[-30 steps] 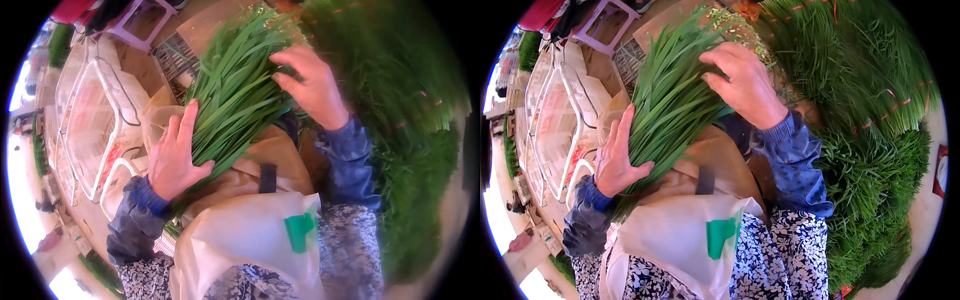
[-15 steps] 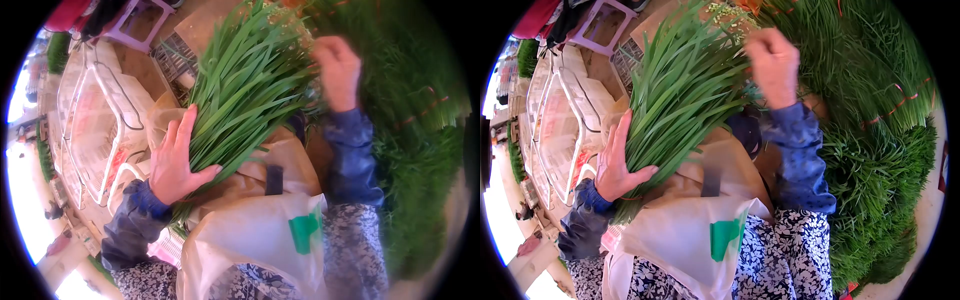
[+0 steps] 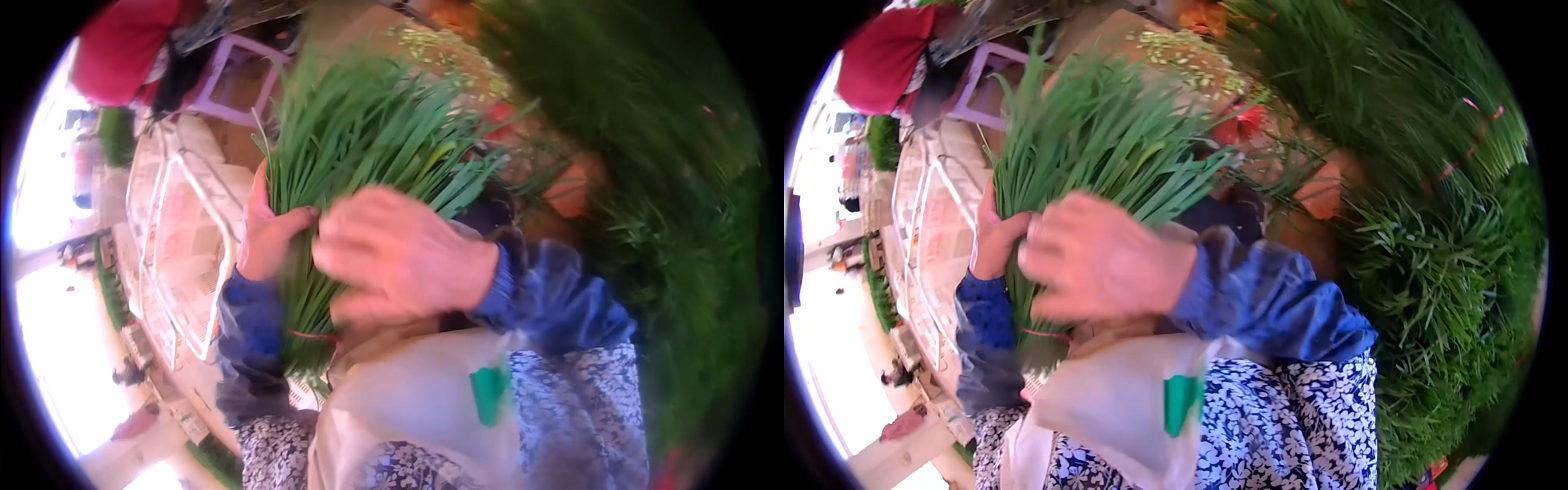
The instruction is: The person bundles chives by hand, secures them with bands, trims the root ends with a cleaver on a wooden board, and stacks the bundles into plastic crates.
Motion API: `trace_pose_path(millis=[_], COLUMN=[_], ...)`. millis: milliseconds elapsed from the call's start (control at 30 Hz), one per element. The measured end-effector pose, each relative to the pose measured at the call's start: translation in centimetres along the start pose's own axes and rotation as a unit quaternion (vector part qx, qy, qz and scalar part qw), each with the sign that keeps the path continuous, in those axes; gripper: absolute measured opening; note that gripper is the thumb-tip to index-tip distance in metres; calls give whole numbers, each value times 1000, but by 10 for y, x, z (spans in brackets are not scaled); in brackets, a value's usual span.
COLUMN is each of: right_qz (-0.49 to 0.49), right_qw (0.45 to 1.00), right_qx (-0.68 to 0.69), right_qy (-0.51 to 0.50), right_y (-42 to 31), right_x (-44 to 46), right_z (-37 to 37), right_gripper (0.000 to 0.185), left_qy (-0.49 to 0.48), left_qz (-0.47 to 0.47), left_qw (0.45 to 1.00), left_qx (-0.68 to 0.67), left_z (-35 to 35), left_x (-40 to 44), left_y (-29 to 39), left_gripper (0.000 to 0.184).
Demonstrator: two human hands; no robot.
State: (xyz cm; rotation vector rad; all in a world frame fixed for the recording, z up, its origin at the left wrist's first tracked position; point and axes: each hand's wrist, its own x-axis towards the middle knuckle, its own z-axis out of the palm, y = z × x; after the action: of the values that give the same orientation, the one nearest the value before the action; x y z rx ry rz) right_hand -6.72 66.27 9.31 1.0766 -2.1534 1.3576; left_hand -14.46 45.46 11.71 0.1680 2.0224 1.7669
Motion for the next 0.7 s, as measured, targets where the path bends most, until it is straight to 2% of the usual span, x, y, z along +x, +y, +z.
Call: trace_pose_path(millis=[67,100,133,200,333,433,467,500,533,567,600,633,667,700], right_qz=[105,111,93,133,150,131,162,101,123,91,18,41,63,114], right_qw=[987,982,984,970,962,972,962,982,977,980,986,982,977,967], right_qx=[-106,-107,-96,-101,-104,-141,-148,-99,-114,-138,-126,-137,-148,-132], right_qy=[-62,-111,-117,-177,-201,-138,-161,-128,-133,-113,-103,-120,-137,-184], right_y=[22,17,11,4,-7,-4,-14,-7,-14,-15,-9,-10,-1,14], right_x=[-1,-7,-10,-24,-29,-39,-43,-20,-20,-29,-11,-7,-8,-6], right_z=[25,24,27,29,25,25,17,35,15,0,12,13,12,24], right_gripper=[57,61,61,62,63,59,58,54,49,45,41,40,39,39], left_qy=[41,75,108,125,155,110,85,93,111,138,179,126,110,100], left_qz=[23,24,25,39,27,43,54,97,138,175,151,54,82,60], left_qw=[998,997,994,991,987,992,993,990,972,941,922,966,977,986], left_qx=[38,16,-11,0,-33,-51,-62,43,153,255,310,218,165,123], left_z=[-20,-24,-32,-45,-57,-46,-40,-37,-38,-39,-39,-20,-9,-11], left_x=[-11,-18,-24,-24,-30,-25,-20,-18,-10,-1,-19,-22,-10,-17], left_y=[3,6,7,-4,-8,-12,-31,-49,-70,-90,-71,-32,-41,-35], left_gripper=[75,74,73,72,72,76,78,81,86,91,98,100,101,105])
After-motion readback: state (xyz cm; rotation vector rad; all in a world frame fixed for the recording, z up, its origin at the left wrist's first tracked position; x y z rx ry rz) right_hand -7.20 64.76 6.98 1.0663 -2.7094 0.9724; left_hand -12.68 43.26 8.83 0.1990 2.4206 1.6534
